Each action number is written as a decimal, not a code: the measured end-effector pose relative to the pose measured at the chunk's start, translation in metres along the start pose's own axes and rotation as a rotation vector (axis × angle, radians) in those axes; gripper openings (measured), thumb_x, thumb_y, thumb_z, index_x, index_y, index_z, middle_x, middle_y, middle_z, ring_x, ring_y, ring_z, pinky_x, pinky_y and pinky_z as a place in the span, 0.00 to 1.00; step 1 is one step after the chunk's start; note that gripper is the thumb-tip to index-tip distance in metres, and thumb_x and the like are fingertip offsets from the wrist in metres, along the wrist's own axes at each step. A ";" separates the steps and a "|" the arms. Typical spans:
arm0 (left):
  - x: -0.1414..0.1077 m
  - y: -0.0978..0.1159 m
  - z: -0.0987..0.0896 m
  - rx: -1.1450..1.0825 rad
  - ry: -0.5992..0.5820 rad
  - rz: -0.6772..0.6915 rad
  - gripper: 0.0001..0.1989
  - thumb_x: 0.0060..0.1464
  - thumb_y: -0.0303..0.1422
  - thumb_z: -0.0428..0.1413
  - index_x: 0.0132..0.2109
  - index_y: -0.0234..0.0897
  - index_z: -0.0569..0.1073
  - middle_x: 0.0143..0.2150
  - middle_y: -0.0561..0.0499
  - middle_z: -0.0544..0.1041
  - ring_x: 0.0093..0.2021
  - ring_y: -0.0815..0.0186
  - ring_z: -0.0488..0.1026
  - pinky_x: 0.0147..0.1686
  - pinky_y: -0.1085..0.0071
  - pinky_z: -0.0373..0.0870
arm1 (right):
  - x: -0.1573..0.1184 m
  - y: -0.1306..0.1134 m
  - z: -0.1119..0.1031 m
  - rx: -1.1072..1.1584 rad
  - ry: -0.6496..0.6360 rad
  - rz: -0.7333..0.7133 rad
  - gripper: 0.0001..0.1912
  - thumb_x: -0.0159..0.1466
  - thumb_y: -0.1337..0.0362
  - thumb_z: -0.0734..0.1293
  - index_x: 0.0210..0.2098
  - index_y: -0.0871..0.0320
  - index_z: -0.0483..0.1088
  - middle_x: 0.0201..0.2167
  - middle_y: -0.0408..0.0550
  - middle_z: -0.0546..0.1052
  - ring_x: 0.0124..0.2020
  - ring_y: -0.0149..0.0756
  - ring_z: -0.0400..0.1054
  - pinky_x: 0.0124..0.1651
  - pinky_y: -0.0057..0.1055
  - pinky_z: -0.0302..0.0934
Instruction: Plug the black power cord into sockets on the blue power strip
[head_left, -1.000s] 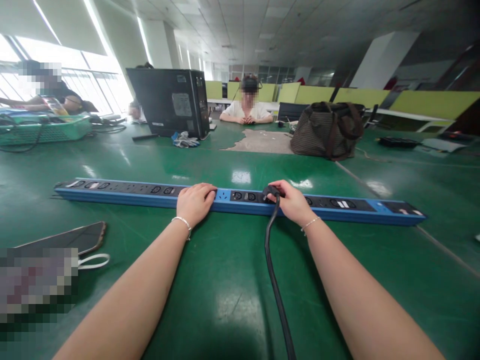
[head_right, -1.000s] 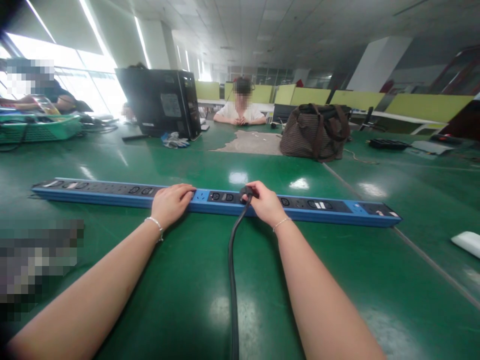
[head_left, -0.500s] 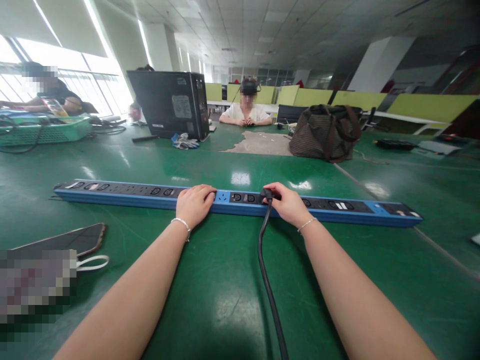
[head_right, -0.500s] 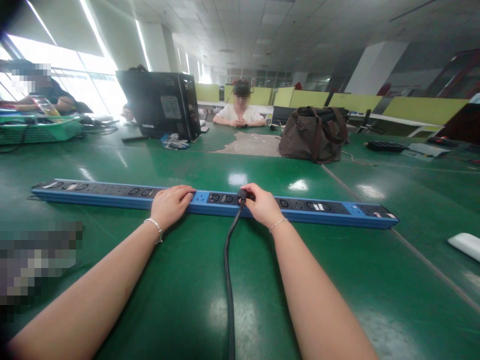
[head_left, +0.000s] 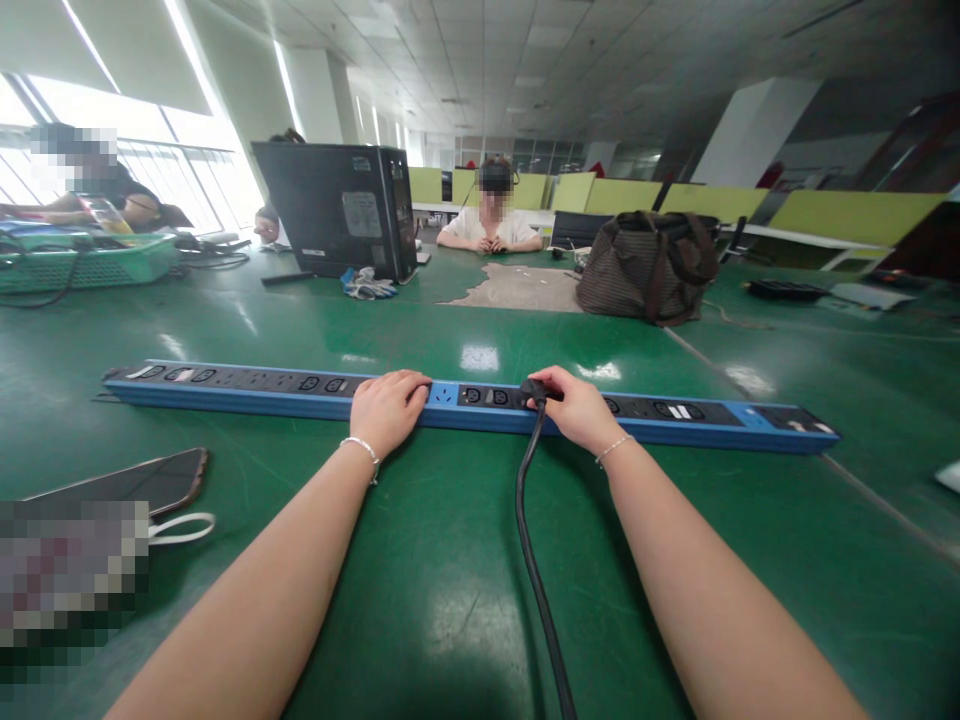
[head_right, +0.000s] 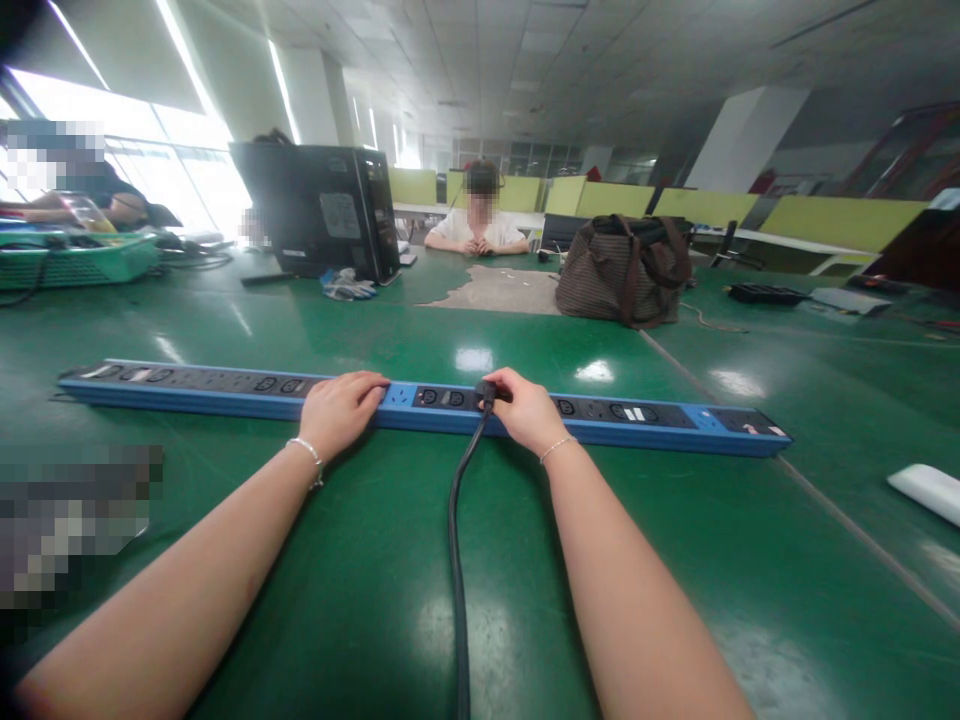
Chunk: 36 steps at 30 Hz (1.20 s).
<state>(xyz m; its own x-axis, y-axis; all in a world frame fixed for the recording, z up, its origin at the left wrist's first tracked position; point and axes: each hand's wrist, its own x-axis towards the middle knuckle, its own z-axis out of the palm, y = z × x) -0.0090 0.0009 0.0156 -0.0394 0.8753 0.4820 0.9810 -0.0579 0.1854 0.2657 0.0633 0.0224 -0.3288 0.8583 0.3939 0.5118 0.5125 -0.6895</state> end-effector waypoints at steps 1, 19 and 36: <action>0.000 0.000 0.000 -0.001 0.000 0.000 0.16 0.60 0.40 0.42 0.44 0.49 0.74 0.50 0.56 0.76 0.51 0.64 0.70 0.50 0.64 0.60 | 0.000 -0.001 -0.001 -0.040 -0.012 -0.009 0.13 0.54 0.68 0.67 0.40 0.53 0.71 0.34 0.42 0.78 0.37 0.34 0.72 0.44 0.33 0.65; 0.000 0.002 -0.002 -0.014 -0.003 0.001 0.16 0.60 0.40 0.42 0.44 0.48 0.73 0.49 0.55 0.76 0.52 0.65 0.70 0.51 0.63 0.60 | -0.030 -0.019 0.026 -0.726 0.322 -0.313 0.19 0.62 0.58 0.60 0.49 0.61 0.69 0.48 0.59 0.71 0.49 0.48 0.63 0.49 0.43 0.60; -0.001 0.004 -0.002 -0.010 -0.005 -0.022 0.16 0.60 0.39 0.42 0.45 0.48 0.74 0.50 0.55 0.76 0.51 0.64 0.70 0.51 0.63 0.60 | -0.026 -0.026 0.021 -0.722 0.291 -0.384 0.12 0.61 0.65 0.60 0.39 0.59 0.73 0.37 0.51 0.76 0.41 0.38 0.69 0.59 0.39 0.52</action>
<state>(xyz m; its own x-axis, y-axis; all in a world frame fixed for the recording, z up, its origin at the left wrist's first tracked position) -0.0053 -0.0013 0.0172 -0.0598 0.8790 0.4731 0.9779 -0.0434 0.2044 0.2442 0.0267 0.0176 -0.4167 0.5442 0.7282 0.8178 0.5742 0.0388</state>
